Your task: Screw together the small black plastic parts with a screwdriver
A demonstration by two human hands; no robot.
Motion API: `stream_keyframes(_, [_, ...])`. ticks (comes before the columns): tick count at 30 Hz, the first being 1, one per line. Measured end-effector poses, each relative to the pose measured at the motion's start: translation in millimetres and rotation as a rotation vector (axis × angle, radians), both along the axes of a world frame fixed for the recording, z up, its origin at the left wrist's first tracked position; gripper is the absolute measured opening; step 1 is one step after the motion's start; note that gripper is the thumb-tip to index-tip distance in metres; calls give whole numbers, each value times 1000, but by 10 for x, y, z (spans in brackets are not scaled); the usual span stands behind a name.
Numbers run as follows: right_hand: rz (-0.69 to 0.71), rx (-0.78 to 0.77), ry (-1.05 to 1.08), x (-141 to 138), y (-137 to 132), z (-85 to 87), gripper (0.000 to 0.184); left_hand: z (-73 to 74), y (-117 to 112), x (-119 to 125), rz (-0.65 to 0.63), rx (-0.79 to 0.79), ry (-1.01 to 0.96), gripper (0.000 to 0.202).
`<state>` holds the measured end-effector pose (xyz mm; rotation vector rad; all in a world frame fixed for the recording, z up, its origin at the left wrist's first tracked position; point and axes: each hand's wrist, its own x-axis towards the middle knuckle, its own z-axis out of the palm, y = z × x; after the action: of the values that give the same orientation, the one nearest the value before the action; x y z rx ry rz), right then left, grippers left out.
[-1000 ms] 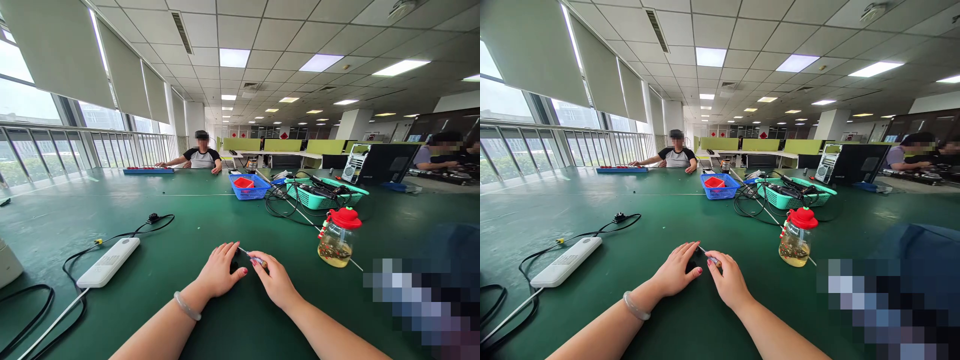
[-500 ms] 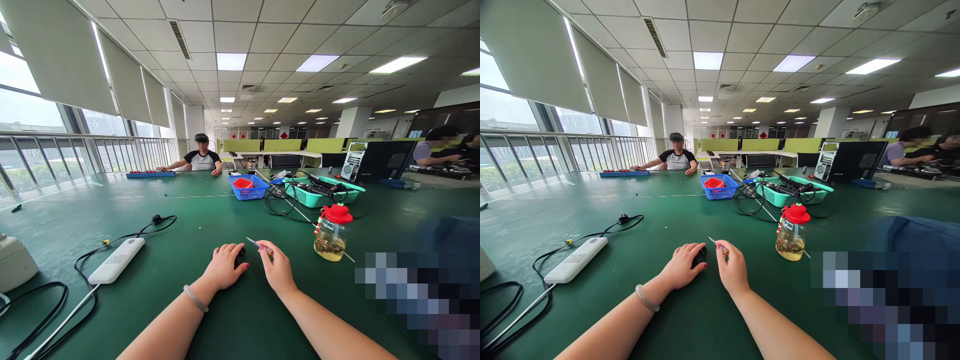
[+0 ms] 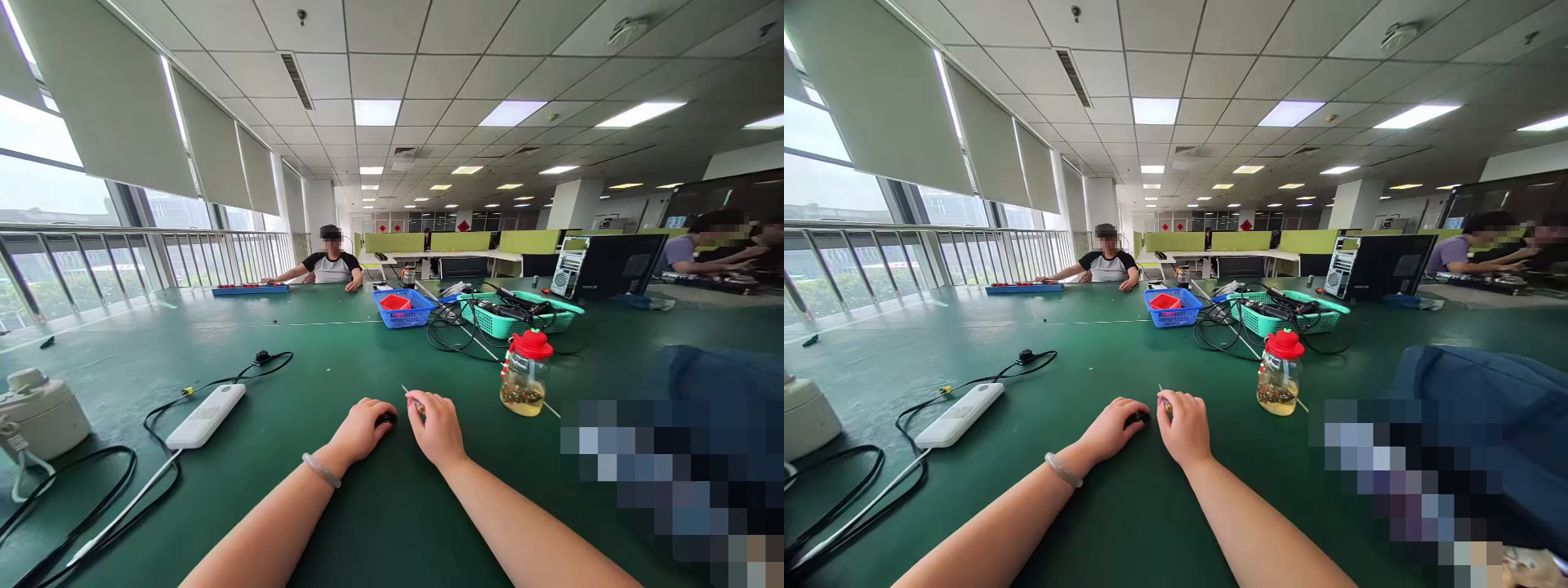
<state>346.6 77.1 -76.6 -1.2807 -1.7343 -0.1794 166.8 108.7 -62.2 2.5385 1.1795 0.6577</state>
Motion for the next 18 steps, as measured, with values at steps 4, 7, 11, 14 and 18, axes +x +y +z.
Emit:
stream_keyframes(4, [-24, 27, -10, 23, 13, -23, 23, 6, -135, -165, 44, -31, 8, 29])
stream_keyframes(7, [-24, 23, 1, 23, 15, -32, 23, 53, -333, -422, 27, -54, 58, 29])
stream_keyframes(11, [-2, 15, 17, 11, 15, -39, 23, 152, -661, -962, 67, -124, 104, 30])
stream_keyframes(14, [20, 10, 16, -4, 3, -37, 22, 174, -884, -1497, 196, -120, 154, 32])
stream_keyframes(18, [66, 15, -13, -44, -29, -13, 21, 12, -1063, -2297, 460, 8, 246, 35])
